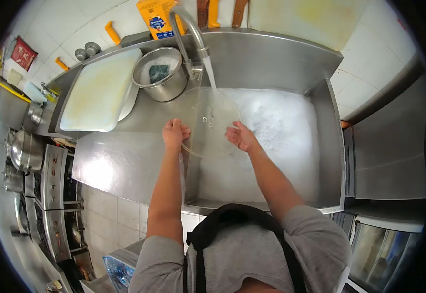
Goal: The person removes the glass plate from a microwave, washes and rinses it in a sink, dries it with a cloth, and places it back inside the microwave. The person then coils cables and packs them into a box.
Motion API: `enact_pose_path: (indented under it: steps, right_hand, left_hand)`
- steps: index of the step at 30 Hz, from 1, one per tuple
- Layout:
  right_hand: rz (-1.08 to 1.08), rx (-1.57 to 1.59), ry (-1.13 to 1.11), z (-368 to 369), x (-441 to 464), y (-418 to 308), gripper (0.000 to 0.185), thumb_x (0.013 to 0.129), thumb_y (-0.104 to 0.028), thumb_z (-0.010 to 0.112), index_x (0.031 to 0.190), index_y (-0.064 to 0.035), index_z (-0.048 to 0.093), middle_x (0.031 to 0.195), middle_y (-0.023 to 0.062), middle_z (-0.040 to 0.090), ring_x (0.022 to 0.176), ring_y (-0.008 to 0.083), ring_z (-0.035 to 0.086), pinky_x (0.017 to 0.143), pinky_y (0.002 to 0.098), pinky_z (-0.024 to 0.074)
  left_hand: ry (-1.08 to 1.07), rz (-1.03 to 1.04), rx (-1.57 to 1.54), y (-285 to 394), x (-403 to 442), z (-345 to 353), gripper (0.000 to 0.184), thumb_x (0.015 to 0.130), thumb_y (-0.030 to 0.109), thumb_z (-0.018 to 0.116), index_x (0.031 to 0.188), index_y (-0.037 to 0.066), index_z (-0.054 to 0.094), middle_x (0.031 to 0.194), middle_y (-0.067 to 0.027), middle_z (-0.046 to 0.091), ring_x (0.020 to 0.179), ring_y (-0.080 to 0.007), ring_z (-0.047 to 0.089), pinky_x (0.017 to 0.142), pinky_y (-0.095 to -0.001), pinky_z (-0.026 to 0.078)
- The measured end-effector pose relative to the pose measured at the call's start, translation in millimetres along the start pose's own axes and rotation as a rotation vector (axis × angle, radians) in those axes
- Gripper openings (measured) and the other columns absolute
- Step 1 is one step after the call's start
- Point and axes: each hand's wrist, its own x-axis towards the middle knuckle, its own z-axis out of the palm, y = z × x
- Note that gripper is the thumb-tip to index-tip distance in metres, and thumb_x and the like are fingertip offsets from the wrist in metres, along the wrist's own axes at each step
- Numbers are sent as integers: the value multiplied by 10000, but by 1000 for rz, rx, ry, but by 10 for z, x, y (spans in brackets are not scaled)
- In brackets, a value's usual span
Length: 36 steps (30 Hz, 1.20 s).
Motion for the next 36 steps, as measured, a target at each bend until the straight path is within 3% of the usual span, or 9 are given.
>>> enact_pose_path:
  steps: [7,11,16,23,25,28,31,34,36]
  right_hand:
    - [-310,144,59,-255,-387,-382,308,880,-304,395,1077,-67,408,828,121,549,668,220,560,556,287,474]
    - [-435,86,133,-114,-597,-669,279,890,-286,373,1037,-52,417,808,121,548,640,204,555,538,281,474]
    - [-539,-270,216,312,-980,-1034,279,856,-244,420,1039,-34,421,800,115,551,654,209,568,548,289,482]
    - [-761,-1433,20,1422,-988,-1355,252,833,-215,434,931,7,506,742,102,576,641,169,573,556,270,438]
    - [-381,-1090,-268,1652,-556,-1485,300,841,-240,420,951,22,517,781,110,589,657,200,580,611,299,464]
    - [-122,-431,-325,1864,-346,-1557,305,854,-252,403,956,11,520,819,110,587,688,200,589,645,302,484]
    - [-494,-452,-154,1911,-240,-1285,332,839,-260,434,1035,-2,504,979,168,551,909,266,552,803,380,447]
    - [-1342,-1597,-373,1814,-376,-700,430,813,-285,463,1144,-11,449,1203,216,405,1155,309,366,937,441,312]
    - [-1362,-1805,-311,1725,-435,-701,510,798,-306,471,1213,-25,376,1282,214,293,1216,325,244,978,456,219]
  left_hand:
    - [360,796,1135,-99,-264,720,465,781,292,521,1182,84,409,1218,-177,399,1121,-350,370,907,-484,298]
    - [-320,969,1294,-203,-665,1276,711,735,456,519,1312,149,240,1362,-162,160,1234,-412,108,940,-605,80]
    - [-445,928,1226,-64,-1043,1330,683,737,242,583,1308,111,233,1353,-186,170,1231,-411,153,918,-591,199]
    - [-391,528,117,132,-894,983,667,744,-25,406,1332,164,155,1270,-212,309,1092,-379,404,845,-430,395]
    - [-430,57,-454,170,-739,805,689,736,-36,381,1338,182,127,1256,-192,335,1066,-336,443,798,-402,435]
    - [-532,-36,-705,70,-674,581,605,763,36,467,1300,185,230,1175,-140,422,958,-275,526,744,-384,468]
    - [-593,-7,-760,50,-615,475,595,761,75,489,1291,197,246,1157,-136,435,934,-269,536,742,-408,473]
    - [-611,8,-792,15,-467,394,599,764,74,484,1291,228,244,1144,-136,450,940,-290,534,737,-426,477]
    - [-601,47,-822,136,-506,347,600,762,65,482,1291,226,248,1107,-125,479,903,-279,548,733,-431,478]
